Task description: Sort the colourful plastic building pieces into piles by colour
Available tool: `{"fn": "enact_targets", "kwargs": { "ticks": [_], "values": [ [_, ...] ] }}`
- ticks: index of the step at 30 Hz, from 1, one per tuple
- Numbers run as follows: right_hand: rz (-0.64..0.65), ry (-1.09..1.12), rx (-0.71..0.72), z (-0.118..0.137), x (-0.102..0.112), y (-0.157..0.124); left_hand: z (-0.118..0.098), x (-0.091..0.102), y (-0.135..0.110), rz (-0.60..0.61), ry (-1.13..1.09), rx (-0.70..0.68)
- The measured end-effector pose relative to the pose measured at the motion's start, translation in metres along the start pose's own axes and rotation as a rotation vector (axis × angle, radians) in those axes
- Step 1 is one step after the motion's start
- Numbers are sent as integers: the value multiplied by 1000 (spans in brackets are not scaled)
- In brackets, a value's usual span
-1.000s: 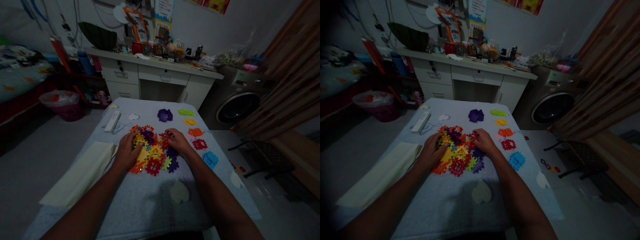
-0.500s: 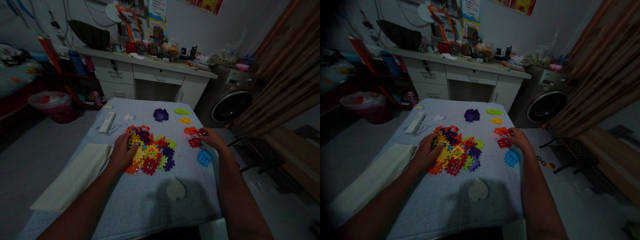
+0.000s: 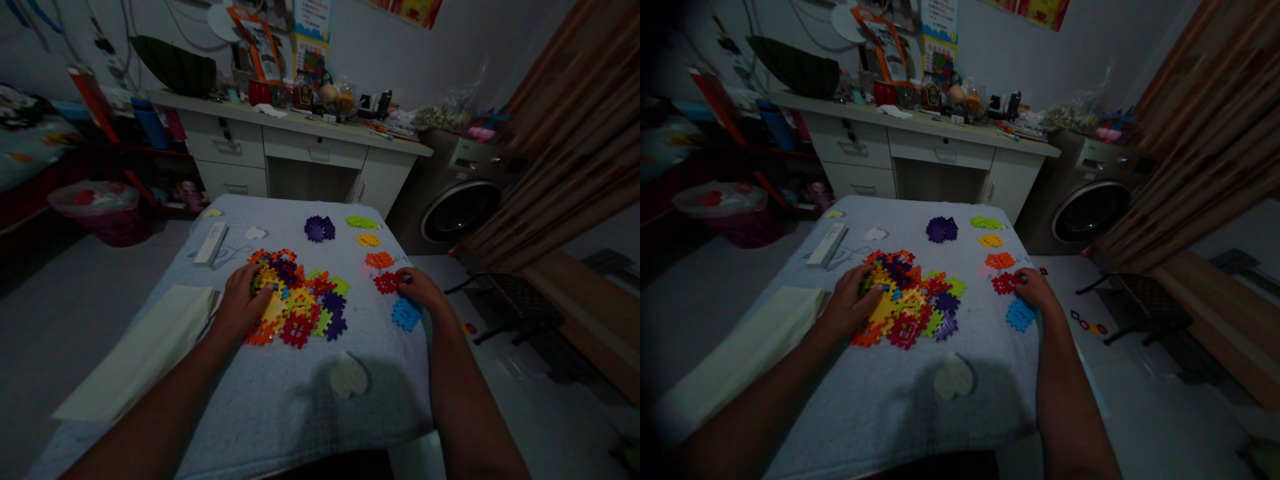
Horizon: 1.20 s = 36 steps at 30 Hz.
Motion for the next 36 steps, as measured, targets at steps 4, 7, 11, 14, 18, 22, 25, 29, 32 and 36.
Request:
{"fn": "enact_targets", "kwargs": {
  "ticks": [4, 7, 11, 14, 18, 22, 25, 29, 32, 36],
  "values": [
    [-33, 0, 25, -1, -1, 2, 0, 0, 1, 4, 0, 3],
    [-33, 20, 32, -2, -3, 3, -1, 0, 1, 5, 1, 5],
    [-93, 63, -3, -10, 8, 0, -2, 1, 1, 8, 12, -7],
    [-128, 41, 19, -10, 22, -7, -3, 0, 1, 26, 18, -13],
    [33, -7, 102, 0, 18, -20, -4, 0, 0, 27, 18, -20],
    [122, -15, 132, 6, 7, -32, -4, 0, 0, 10, 10, -22],
    [126, -34, 128, 9, 2, -38, -6, 1, 1, 5, 5, -39],
    [173, -68, 150, 13, -5, -43, -6, 1, 1, 10, 13, -41],
    [190, -71, 156, 10, -7, -45, -5, 0, 1, 5, 13, -40],
    [180, -25, 148, 7, -1, -45, -4, -1, 2, 5, 13, -34]
  ]
}}
Point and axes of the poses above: each hand's wrist, its own y-axis towards the middle knuckle, its own x-axis out of the back of the hand, z = x × y, the point moved 10 cm from there along y, towards the middle knuckle, and after that the axes turned 3 degrees about z, right-handed, at the moved point
